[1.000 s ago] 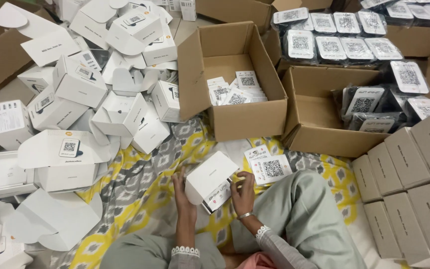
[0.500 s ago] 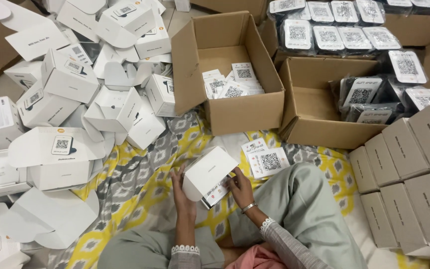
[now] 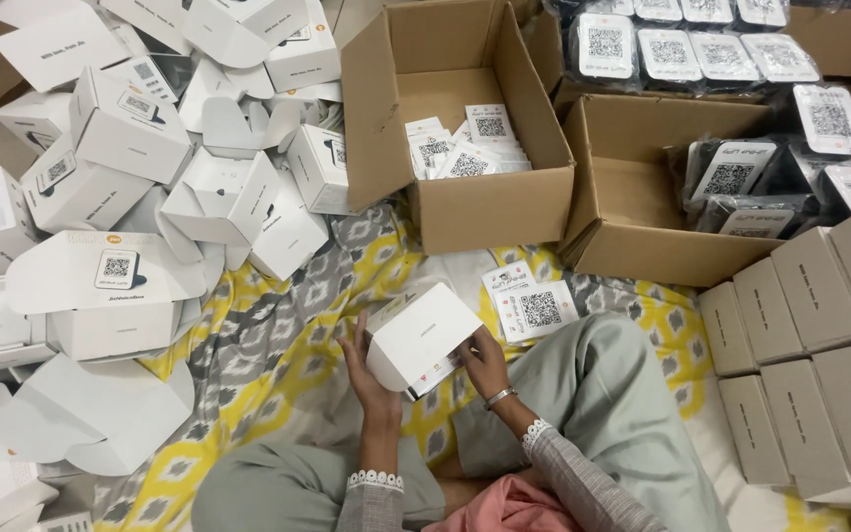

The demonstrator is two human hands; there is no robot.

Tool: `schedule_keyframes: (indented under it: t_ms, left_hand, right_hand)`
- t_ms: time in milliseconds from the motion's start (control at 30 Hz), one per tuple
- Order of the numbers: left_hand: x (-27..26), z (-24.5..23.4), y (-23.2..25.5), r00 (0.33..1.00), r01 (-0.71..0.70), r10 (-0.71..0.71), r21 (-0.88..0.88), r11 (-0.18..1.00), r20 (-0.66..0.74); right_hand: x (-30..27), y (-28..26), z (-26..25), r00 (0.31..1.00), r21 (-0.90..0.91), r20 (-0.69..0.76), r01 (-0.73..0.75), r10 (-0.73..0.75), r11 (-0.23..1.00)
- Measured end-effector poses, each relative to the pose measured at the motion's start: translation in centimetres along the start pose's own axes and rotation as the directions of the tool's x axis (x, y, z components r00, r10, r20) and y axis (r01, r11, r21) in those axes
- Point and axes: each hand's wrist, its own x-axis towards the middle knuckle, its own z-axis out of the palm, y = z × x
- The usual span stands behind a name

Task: The person packs small electronic devices into white cardboard boxes and stacks them.

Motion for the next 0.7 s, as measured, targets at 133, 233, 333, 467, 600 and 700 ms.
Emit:
schedule_keyframes:
  t_ms: [133,233,333,467,600,700]
  left_hand:
    - [0.4,-0.8,0.1,0.998,-0.017,0.018,-0.021,1.000,0.058]
    - [1.3,-2.3,-0.1,0.988,0.123,-0.093,0.270,0.955,-0.122]
    - [2.5,-4.4,-1.2,0.998,-0.058,0.051,0.594,0.802,0.028]
    - [3.5,-7.6,-4.6,0.998,-0.029,0.067,0.808,0.589,-0.014]
    - [4.3,-10.0,-7.5,0.986,-0.069,0.164,0.912,0.405,0.001]
    - [2.1,-9.1,-8.3,0.992,0.101,0.024,0.908,0.407,-0.121]
  right_hand:
    - [0.4,-0.2,-0.5,0.998,-0.039,0.004,-0.068,0.068,0.997]
    - [0.5,-4.4,-1.7,0.935,0.322,-0.033,-0.324,0.352,0.890]
    - [1.9,-4.6,-3.8,0.909,0.464,-0.130,-0.297,0.397,0.834]
    - [3.0,-7.3,-3.2,0.990,0.178,-0.126,-0.040,0.063,0.983]
    - [2.1,-8.1,0.3,0.936,-0.526,0.116,0.341,-0.331,0.779]
    - [1.5,-4.3,1.4,0.979,-0.552,0.038,0.186,-0.198,0.813]
